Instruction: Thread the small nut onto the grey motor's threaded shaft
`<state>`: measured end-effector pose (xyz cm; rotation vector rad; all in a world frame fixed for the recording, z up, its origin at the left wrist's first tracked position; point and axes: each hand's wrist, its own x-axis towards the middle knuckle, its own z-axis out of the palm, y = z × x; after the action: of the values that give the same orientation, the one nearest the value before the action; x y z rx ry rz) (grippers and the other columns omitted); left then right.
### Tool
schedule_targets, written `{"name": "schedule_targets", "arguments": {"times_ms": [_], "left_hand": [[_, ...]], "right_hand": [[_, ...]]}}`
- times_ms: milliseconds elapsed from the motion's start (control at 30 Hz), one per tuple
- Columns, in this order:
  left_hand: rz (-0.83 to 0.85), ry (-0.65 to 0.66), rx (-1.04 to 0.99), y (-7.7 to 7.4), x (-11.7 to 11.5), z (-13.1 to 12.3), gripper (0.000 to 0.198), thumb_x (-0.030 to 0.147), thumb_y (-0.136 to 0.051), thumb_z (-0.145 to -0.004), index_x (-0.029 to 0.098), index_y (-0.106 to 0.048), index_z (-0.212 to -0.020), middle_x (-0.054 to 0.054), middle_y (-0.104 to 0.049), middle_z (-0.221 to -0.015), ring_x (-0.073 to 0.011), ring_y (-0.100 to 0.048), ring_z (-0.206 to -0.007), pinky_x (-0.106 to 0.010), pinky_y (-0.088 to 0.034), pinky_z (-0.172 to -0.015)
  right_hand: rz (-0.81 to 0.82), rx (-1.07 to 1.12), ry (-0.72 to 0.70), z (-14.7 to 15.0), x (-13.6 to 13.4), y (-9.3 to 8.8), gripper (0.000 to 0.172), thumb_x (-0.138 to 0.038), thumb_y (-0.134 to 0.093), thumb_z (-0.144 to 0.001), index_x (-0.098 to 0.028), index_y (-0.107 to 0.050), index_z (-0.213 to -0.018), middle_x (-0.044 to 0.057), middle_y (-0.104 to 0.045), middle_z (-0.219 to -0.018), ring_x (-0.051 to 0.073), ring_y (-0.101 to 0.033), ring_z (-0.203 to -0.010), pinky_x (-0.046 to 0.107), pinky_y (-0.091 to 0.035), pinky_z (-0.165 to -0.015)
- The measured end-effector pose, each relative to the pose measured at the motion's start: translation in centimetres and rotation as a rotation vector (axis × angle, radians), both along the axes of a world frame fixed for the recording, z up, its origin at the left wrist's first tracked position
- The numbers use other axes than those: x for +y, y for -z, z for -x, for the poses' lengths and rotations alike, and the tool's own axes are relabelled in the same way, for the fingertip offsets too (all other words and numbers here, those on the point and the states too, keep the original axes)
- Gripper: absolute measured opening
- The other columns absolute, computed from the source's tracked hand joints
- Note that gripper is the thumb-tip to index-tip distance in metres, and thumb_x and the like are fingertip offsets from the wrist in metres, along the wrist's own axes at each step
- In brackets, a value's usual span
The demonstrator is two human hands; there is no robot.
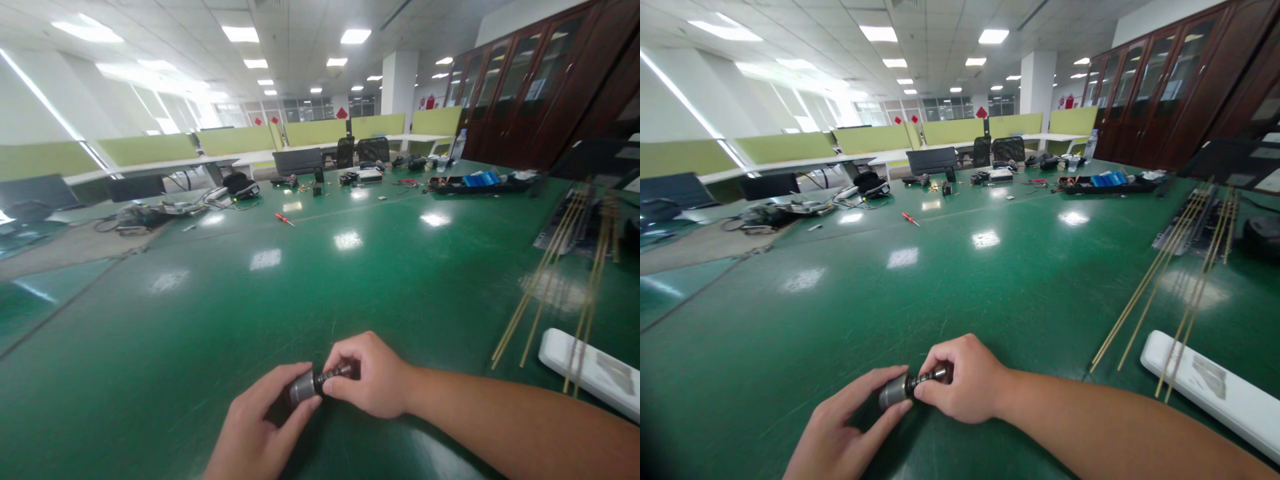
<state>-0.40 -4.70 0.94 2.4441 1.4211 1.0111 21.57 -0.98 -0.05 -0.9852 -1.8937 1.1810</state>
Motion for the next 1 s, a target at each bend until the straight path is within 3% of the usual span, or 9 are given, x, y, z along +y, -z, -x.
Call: {"name": "schedule_targets", "arguments": {"times_ms": [767,1000], "left_hand": [[0.063,-0.009,-0.012,0.08,-0.14,0.21,0.027,0.044,-0.070,-0.087,0.027,-0.071,-0.108,-0.001,-0.077,-0.099,-0.0186,-0.075,-0.086,-0.022,-0.061,-0.079],[0.022,-0.010,-0.017,-0.16,-0.09,0.24,0.026,0.044,-0.070,-0.087,0.029,-0.070,-0.108,0.001,-0.077,-0.098,-0.0166,-0.075,-0.083,-0.020,-0.061,-0.077]], "right_hand": [[-0.003,0.007,0.014,0.04,-0.03,-0.42,0.012,-0.026,-0.071,-0.076,-0.015,-0.074,-0.079,-0.002,-0.059,-0.060,0.010,-0.049,-0.054,0.021,-0.036,-0.052],[0.020,0.016,0.006,0.11,0.00,-0.57,0.011,-0.026,-0.071,-0.076,-0.015,-0.073,-0.079,-0.003,-0.058,-0.059,0.010,-0.048,-0.053,0.021,-0.035,-0.052]]}}
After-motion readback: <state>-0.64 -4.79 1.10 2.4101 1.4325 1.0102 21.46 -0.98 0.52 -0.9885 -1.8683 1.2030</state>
